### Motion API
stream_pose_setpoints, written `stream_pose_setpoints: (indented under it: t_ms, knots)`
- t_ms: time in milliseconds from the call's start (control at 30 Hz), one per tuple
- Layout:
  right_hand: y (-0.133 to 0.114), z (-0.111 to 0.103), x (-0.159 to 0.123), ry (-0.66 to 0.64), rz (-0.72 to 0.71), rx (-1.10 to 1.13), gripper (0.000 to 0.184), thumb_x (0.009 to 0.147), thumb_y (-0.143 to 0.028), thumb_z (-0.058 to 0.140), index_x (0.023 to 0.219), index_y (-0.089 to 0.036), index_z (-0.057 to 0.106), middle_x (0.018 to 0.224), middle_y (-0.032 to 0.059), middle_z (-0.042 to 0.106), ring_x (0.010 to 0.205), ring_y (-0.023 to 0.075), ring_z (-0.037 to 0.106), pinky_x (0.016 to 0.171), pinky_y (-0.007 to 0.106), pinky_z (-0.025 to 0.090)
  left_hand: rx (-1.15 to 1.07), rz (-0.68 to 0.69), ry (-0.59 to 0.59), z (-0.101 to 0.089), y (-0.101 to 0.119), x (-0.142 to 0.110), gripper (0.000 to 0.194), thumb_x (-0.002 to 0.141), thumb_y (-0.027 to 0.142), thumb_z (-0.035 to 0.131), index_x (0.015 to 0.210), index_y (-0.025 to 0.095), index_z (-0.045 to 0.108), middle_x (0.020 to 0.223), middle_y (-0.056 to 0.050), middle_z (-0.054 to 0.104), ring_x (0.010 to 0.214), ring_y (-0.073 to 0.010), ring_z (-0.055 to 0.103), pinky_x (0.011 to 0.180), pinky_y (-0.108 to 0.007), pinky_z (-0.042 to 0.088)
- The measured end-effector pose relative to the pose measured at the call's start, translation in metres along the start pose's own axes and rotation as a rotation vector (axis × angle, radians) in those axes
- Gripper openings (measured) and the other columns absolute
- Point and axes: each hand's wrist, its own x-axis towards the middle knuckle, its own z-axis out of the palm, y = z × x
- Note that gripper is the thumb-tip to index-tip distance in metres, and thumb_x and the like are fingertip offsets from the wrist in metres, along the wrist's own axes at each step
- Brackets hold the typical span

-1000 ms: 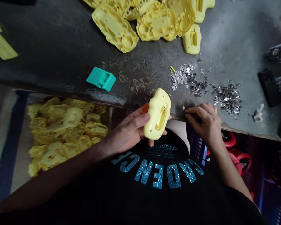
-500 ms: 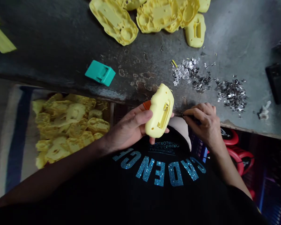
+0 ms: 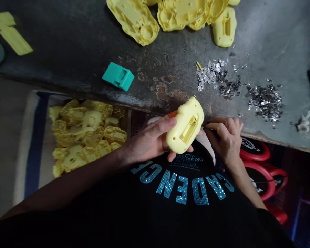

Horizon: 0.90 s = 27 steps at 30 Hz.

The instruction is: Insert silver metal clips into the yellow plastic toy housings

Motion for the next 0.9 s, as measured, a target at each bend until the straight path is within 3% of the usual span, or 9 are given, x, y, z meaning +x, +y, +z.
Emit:
stream_pose_setpoints:
  t_ms: [133, 200, 333, 467, 667, 900]
  knots:
    - [-0.008, -0.017, 0.010, -0.016, 0.027, 0.671, 0.015, 0.104, -0.016, 0.081, 0.109, -0.030, 0.080, 0.103, 0.0013, 0.085, 0.098, 0.0236, 0.079, 0.091, 0.043, 0.061, -0.022, -0.087, -0.048, 0.002, -0.004, 0.006, 0.070, 0.104, 0.068, 0.078, 0.151, 0.016, 0.067, 0.119, -0.015, 0.085, 0.087, -0.0296, 0.089, 0.046, -0.019, 0.059]
    - [-0.011, -0.029, 0.022, -0.107, 0.013, 0.819, 0.020, 0.101, -0.012, 0.085, 0.110, -0.030, 0.085, 0.100, -0.0001, 0.086, 0.092, 0.0206, 0.080, 0.085, 0.038, 0.062, -0.020, -0.126, -0.087, 0.005, -0.004, 0.008, 0.068, 0.104, 0.068, 0.076, 0.148, 0.016, 0.071, 0.115, -0.015, 0.086, 0.086, -0.0290, 0.089, 0.046, -0.018, 0.058]
    - [-0.014, -0.050, 0.043, -0.217, -0.018, 0.689, 0.016, 0.103, -0.015, 0.085, 0.110, -0.030, 0.088, 0.101, -0.0010, 0.088, 0.091, 0.0171, 0.081, 0.085, 0.034, 0.063, -0.009, -0.187, -0.147, 0.011, -0.005, 0.011, 0.072, 0.104, 0.071, 0.076, 0.152, 0.019, 0.071, 0.123, -0.016, 0.087, 0.088, -0.0287, 0.089, 0.048, -0.019, 0.059]
    - [-0.016, -0.061, 0.048, -0.292, -0.029, 0.586, 0.012, 0.107, -0.024, 0.081, 0.114, -0.031, 0.087, 0.105, -0.0002, 0.088, 0.092, 0.0198, 0.082, 0.087, 0.037, 0.067, -0.016, -0.199, -0.161, 0.015, -0.006, 0.011, 0.077, 0.104, 0.074, 0.076, 0.156, 0.019, 0.069, 0.128, -0.017, 0.087, 0.090, -0.0287, 0.089, 0.049, -0.019, 0.060]
    - [-0.015, -0.063, 0.047, -0.283, -0.003, 0.522, 0.009, 0.102, -0.031, 0.087, 0.110, -0.031, 0.082, 0.100, -0.0015, 0.086, 0.084, 0.0186, 0.078, 0.074, 0.033, 0.064, 0.002, -0.168, -0.157, 0.018, -0.010, 0.011, 0.078, 0.107, 0.073, 0.073, 0.165, 0.021, 0.066, 0.131, -0.017, 0.086, 0.095, -0.0310, 0.089, 0.050, -0.021, 0.061]
    - [-0.023, -0.069, 0.048, -0.254, -0.036, 0.371, 0.012, 0.099, -0.025, 0.084, 0.105, -0.031, 0.075, 0.092, -0.0038, 0.082, 0.073, 0.0164, 0.072, 0.069, 0.033, 0.060, -0.017, -0.136, -0.139, 0.019, -0.013, 0.009, 0.065, 0.104, 0.069, 0.081, 0.150, 0.023, 0.074, 0.120, -0.011, 0.086, 0.096, -0.0310, 0.090, 0.053, -0.021, 0.064]
